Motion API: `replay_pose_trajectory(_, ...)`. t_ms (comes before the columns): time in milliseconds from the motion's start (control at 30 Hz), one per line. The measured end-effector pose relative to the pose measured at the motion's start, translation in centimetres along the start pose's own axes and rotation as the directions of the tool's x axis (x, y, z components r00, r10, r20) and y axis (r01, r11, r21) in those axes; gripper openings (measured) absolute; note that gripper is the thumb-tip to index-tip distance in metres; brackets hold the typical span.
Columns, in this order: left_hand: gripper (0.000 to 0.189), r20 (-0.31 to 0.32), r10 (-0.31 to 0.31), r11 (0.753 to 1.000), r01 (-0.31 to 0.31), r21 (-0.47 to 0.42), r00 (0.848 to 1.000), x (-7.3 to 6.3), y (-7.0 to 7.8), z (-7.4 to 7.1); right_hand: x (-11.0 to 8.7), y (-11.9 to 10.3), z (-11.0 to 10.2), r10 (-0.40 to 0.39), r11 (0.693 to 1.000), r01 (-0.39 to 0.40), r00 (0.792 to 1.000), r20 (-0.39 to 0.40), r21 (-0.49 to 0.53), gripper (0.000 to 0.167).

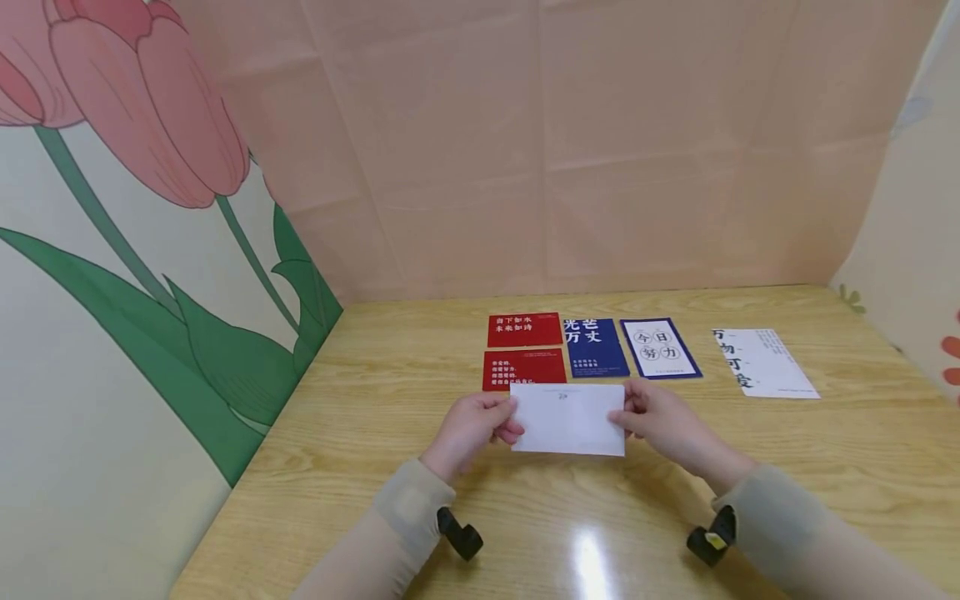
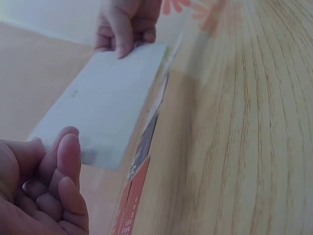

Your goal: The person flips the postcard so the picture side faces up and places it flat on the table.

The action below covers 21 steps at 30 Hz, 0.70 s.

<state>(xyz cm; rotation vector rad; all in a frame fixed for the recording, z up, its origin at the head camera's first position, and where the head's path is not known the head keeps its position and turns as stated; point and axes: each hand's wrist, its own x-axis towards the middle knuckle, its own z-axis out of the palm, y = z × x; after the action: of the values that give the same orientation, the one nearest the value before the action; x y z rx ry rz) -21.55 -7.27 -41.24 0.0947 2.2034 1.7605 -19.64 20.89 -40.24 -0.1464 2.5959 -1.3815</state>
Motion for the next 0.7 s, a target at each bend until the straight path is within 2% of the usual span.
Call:
replay_pose_trajectory(133,0.040,0.022,0.008,0.999,-0.008,-0.038,1.000,0.11,-0.05,0.05,0.03,0.10,-0.07,-0.028,0.997,0.026,0.999,-0.023,-0.068,0.024)
replay_pose_trajectory(300,0.042,0.026,-0.013,0.995,0.015,-0.098,1.000,0.29,-0.22,0.07,-0.05,0.23,-0.08,-0.093,0.985,0.087,0.995,-0.038,-0.149,0.020)
replay_pose_trajectory(467,0.042,0.024,-0.034,0.986,0.038,-0.162,0.999,0.43,-0.19,0.08,-0.24,0.10,0.05,-0.170,0.961,0.151,0.984,-0.061,-0.231,0.010)
replay_pose_trajectory(700,0.042,0.026,-0.067,0.973,0.071,-0.219,0.997,0.25,0.02,0.08,-0.51,-0.06,0.36,-0.251,0.921,0.209,0.964,-0.089,-0.329,0.013)
